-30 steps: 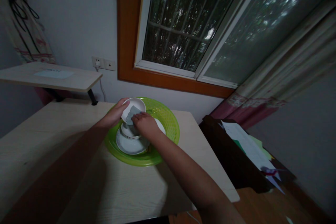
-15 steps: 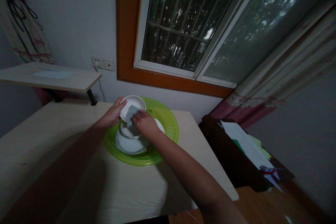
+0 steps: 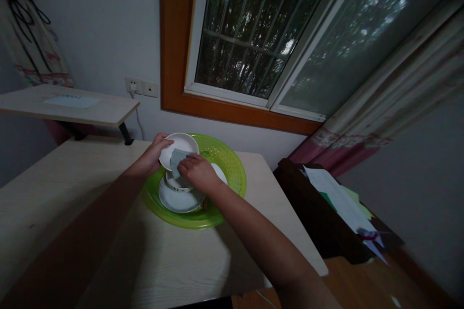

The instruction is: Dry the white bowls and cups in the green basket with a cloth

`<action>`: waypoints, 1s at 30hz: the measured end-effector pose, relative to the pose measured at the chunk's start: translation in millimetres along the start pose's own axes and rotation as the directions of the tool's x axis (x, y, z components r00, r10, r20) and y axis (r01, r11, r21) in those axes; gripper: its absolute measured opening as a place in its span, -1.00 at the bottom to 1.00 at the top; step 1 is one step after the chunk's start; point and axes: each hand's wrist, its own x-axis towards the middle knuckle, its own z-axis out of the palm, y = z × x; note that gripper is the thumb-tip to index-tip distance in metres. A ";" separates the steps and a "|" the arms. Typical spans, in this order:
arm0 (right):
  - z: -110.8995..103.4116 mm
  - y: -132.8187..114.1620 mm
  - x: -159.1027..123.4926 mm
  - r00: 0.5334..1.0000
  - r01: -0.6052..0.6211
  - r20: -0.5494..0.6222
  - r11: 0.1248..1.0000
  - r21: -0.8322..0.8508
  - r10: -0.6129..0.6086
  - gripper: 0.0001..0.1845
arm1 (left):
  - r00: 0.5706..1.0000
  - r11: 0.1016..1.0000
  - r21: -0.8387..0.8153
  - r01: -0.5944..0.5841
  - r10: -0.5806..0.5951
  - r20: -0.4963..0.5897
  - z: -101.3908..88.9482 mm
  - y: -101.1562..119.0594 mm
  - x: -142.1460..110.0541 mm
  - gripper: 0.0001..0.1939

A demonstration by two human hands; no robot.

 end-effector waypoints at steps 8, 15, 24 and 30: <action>-1.0 4.5 -0.7 0.997 -0.075 0.013 0.997 -0.027 0.075 -0.83 | 0.997 0.995 -0.079 0.057 -0.052 0.062 7.1 8.4 -4.8 -0.60; -0.4 4.2 -1.7 0.995 -0.082 0.059 0.997 -0.016 0.083 -0.84 | 0.999 1.000 -0.013 -0.006 0.006 0.039 6.1 0.1 -1.5 -0.67; 1.5 -5.6 1.4 0.999 -0.054 -0.006 0.998 0.022 0.054 -0.80 | 0.997 1.000 -0.016 -0.009 0.010 0.079 8.6 -1.8 -3.4 -0.66; -1.5 -4.0 1.7 0.999 -0.053 0.006 0.998 -0.017 0.053 -0.85 | 0.999 1.000 -0.016 -0.005 0.005 0.037 3.4 0.1 0.0 -0.62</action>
